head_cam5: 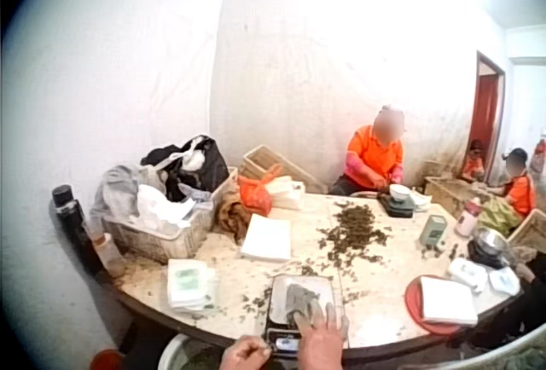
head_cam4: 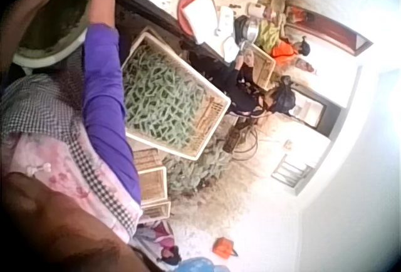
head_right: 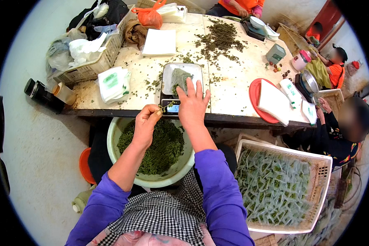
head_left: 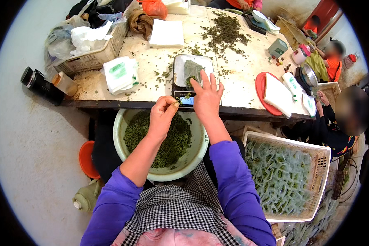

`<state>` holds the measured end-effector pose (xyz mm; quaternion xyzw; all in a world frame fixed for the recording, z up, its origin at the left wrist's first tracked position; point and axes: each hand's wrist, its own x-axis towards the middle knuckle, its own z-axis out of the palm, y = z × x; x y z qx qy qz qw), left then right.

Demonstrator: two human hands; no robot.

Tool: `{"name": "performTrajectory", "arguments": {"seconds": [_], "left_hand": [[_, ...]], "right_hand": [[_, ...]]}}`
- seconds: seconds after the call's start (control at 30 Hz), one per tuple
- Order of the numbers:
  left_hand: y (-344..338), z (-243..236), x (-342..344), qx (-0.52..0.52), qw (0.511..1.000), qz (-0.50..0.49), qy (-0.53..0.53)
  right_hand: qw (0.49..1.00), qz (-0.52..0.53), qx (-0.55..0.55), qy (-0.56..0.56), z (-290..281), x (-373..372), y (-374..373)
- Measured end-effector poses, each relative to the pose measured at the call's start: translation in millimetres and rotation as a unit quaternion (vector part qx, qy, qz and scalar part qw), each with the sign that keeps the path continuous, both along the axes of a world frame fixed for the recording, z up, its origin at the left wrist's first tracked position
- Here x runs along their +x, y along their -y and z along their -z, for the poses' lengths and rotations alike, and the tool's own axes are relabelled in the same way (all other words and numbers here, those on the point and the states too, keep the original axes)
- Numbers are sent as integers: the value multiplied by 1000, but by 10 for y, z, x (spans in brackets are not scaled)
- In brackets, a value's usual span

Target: The person scoops green tea leaves from a large bowl into small transparent packets, weighs each packet on a digital scale, and places the filled packets into a white basket. The process is repeated continuously throughout the clip.

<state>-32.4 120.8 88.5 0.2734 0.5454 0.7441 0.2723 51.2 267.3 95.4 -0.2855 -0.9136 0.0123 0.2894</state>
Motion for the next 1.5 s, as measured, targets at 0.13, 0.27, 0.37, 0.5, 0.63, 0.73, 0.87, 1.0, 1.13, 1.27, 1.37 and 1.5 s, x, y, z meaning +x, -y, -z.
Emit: {"name": "performTrajectory", "arguments": {"seconds": [0.13,0.27,0.37,0.5,0.63,0.73,0.87,1.0,1.13,1.27,1.37,1.5], "left_hand": [[270,-56,42,9,997,46,66],[478,-5,153,-4,992,90,86],[666,97,210,-49,988,114,88],[761,162,376,-71,997,19,22],[870,235,433,-143,979,70,-129],[922,252,439,-182,961,51,-201],[957,349,419,-209,935,8,-287],[972,439,441,-219,923,2,-316],[989,314,463,-297,889,61,-343],[709,214,344,-254,843,-16,-474],[207,-4,139,-170,829,-105,-522],[-430,-184,-91,-112,765,-200,-602]], "right_hand": [[966,-121,-163,-161,-141,332,281],[816,-235,-483,-214,-244,546,647],[877,-201,-400,-172,-169,632,812],[911,-201,-334,-131,-34,720,942],[913,-201,-334,-122,65,740,1040],[929,-201,-294,-102,84,755,1079],[946,-218,-229,-70,215,745,1146],[967,-168,-188,-37,452,703,1160],[975,-96,-188,68,620,729,1038],[982,-122,-142,3,436,684,991],[984,-99,-126,-77,370,636,878],[981,-108,-104,-121,376,642,756]]}}
